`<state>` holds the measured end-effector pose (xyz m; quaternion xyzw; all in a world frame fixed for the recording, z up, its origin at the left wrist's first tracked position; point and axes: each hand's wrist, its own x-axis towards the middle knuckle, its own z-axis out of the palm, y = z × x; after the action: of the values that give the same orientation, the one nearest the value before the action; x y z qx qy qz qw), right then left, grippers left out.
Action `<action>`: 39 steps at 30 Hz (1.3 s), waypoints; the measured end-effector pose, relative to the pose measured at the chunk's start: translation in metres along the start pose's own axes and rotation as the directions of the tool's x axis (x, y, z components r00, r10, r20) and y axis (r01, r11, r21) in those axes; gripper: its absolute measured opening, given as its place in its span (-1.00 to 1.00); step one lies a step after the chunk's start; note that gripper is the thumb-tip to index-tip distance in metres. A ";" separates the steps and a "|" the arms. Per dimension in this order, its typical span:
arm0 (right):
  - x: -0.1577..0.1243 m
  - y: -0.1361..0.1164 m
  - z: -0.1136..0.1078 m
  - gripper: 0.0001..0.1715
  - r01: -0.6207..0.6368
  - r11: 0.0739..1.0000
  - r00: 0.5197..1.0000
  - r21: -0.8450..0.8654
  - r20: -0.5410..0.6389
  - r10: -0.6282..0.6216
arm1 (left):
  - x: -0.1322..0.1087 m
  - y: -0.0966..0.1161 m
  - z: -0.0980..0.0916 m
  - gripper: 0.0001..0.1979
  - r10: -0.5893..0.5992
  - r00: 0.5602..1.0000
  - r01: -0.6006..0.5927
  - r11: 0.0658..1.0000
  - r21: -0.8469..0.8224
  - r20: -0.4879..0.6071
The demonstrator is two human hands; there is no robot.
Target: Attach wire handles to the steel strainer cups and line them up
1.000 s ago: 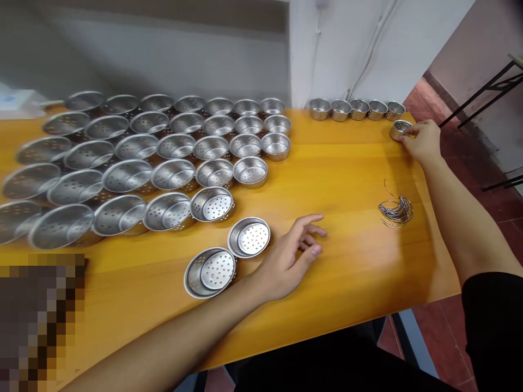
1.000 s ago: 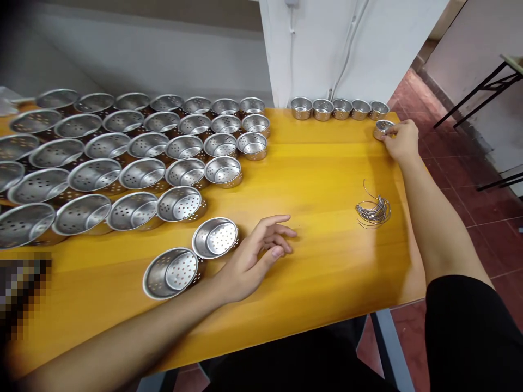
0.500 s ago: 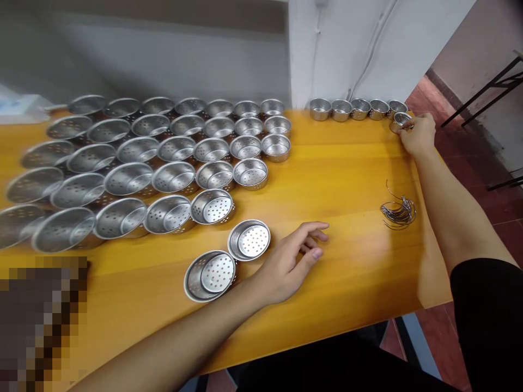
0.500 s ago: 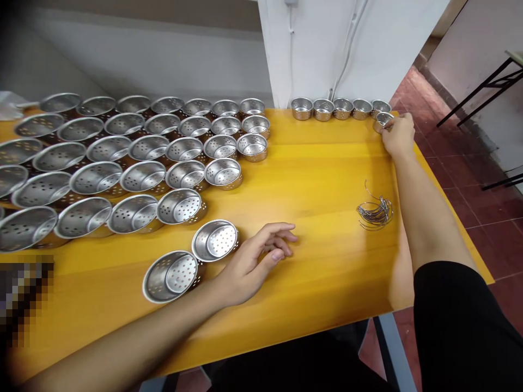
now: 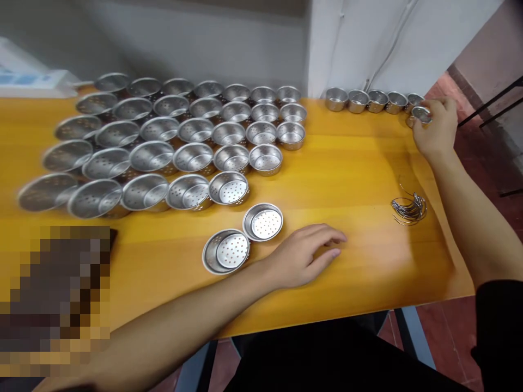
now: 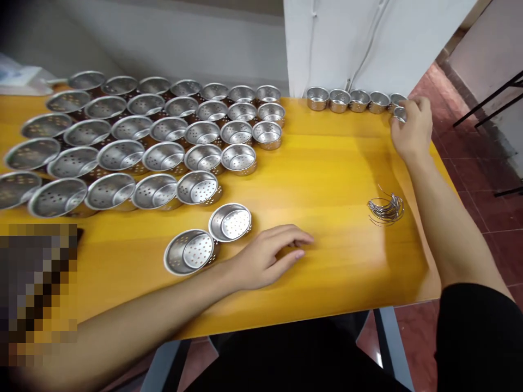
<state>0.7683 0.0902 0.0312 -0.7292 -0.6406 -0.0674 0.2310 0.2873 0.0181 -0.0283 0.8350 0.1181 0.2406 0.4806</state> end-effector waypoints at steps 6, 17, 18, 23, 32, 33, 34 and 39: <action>-0.068 -0.164 0.010 -0.63 0.363 0.893 0.921 0.267 0.044 -0.387 | -0.001 0.000 0.006 -0.73 0.184 0.964 -0.227 0.948 0.225 0.194; -0.120 -0.273 0.065 -0.79 0.752 0.592 0.523 0.289 0.286 -0.803 | -0.013 0.005 0.019 -0.88 0.293 0.873 -0.398 0.889 0.225 0.389; -0.120 -0.266 0.064 -0.79 0.740 0.603 0.545 0.299 0.261 -0.797 | -0.013 0.005 0.018 -0.88 0.293 0.875 -0.393 0.894 0.213 0.385; -0.132 -0.221 0.044 -0.78 0.645 0.651 0.663 0.400 0.131 -0.737 | -0.010 0.004 0.015 -0.83 0.262 0.902 -0.333 0.928 0.168 0.342; -0.164 -0.192 0.032 -0.63 0.548 0.732 0.769 0.405 0.100 -0.631 | -0.007 0.003 0.015 -0.82 0.258 0.913 -0.310 0.942 0.127 0.316; -0.166 -0.192 0.033 -0.56 0.554 0.727 0.767 0.406 0.090 -0.635 | -0.007 0.003 0.015 -0.82 0.274 0.914 -0.321 0.939 0.122 0.299; -0.167 -0.193 0.034 -0.48 0.560 0.720 0.763 0.410 0.084 -0.641 | -0.007 0.003 0.015 -0.83 0.287 0.915 -0.330 0.937 0.117 0.283; -0.173 -0.193 0.031 -0.06 0.535 0.691 0.754 0.485 0.094 -0.650 | -0.008 0.002 0.014 -0.85 0.282 0.924 -0.316 0.943 0.101 0.258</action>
<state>0.5467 -0.0392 -0.0162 -0.4133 -0.8655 0.0995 0.2651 0.2876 0.0034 -0.0341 0.8979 -0.0533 0.1996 0.3887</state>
